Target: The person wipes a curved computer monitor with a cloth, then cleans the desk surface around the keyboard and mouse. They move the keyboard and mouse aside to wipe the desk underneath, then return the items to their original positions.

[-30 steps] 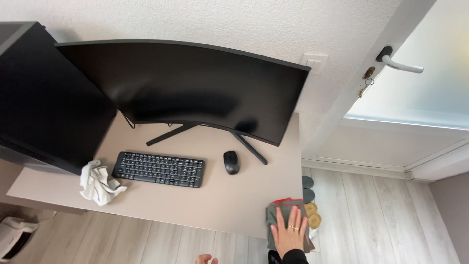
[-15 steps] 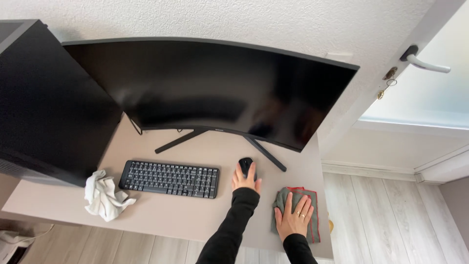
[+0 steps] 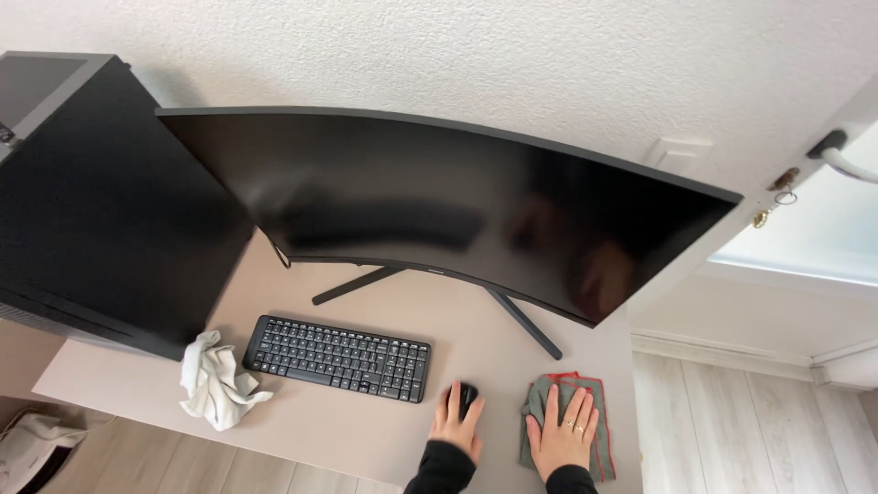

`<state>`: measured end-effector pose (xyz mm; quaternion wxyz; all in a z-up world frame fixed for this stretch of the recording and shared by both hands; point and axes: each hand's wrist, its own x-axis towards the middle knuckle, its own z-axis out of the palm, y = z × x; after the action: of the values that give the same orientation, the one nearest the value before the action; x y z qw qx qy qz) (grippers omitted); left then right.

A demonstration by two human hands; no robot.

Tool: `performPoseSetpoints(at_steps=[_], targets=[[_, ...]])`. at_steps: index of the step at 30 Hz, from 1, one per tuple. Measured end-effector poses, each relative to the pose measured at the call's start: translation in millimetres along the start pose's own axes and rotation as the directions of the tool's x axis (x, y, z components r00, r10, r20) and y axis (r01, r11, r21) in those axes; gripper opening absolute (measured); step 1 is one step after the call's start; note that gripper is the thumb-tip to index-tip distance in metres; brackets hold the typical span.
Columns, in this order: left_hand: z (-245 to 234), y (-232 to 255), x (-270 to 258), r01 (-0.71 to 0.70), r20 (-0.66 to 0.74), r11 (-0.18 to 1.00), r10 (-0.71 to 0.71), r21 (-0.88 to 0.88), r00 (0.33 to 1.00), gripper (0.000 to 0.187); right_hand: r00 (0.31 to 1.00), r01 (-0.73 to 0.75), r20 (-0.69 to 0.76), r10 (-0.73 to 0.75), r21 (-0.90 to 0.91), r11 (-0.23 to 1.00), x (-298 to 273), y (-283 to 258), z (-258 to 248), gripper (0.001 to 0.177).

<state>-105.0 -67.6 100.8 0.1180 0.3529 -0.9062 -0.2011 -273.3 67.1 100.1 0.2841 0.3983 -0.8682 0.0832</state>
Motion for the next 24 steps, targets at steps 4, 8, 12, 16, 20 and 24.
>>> performPoseSetpoints(at_steps=[4, 8, 12, 16, 20, 24], targets=[[-43.1, -40.4, -34.7, -0.099, 0.122, 0.993, 0.090, 0.071, 0.989, 0.096, 1.000, 0.019, 0.007, -0.019, -0.015, 1.000, -1.4, 1.5, 2.4, 0.080], [-50.8, -108.0, -47.8, -0.346, -0.101, 0.905, 0.379, 0.248, 0.920, 0.080, 1.000, 0.024, -0.004, -0.024, -0.044, 0.999, -2.6, 2.0, 6.4, 0.079], [-91.0, -149.8, -46.8, -0.462, -0.205, 0.836, 0.528, 0.296, 0.824, 0.046, 1.000, -0.003, 0.013, 0.003, -0.036, 0.999, -7.4, 1.8, 8.3, 0.079], [-120.9, -172.0, -39.6, -0.510, -0.162, 0.778, 0.594, 0.368, 0.788, 0.056, 1.000, 0.012, -0.002, -0.012, -0.078, 0.997, -4.6, 2.3, 9.3, 0.078], [-158.3, -134.0, -16.6, -0.404, -0.115, 0.840, 0.470, 0.361, 0.875, 0.097, 1.000, -0.026, -0.014, 0.026, -0.017, 1.000, -4.4, -0.4, 11.8, 0.079], [-139.0, -96.0, 36.1, -0.166, -0.329, 0.852, 0.361, 0.496, 0.872, 0.092, 0.967, -0.202, 0.176, 0.186, 0.082, 0.976, -9.7, -4.0, 27.8, 0.091]])
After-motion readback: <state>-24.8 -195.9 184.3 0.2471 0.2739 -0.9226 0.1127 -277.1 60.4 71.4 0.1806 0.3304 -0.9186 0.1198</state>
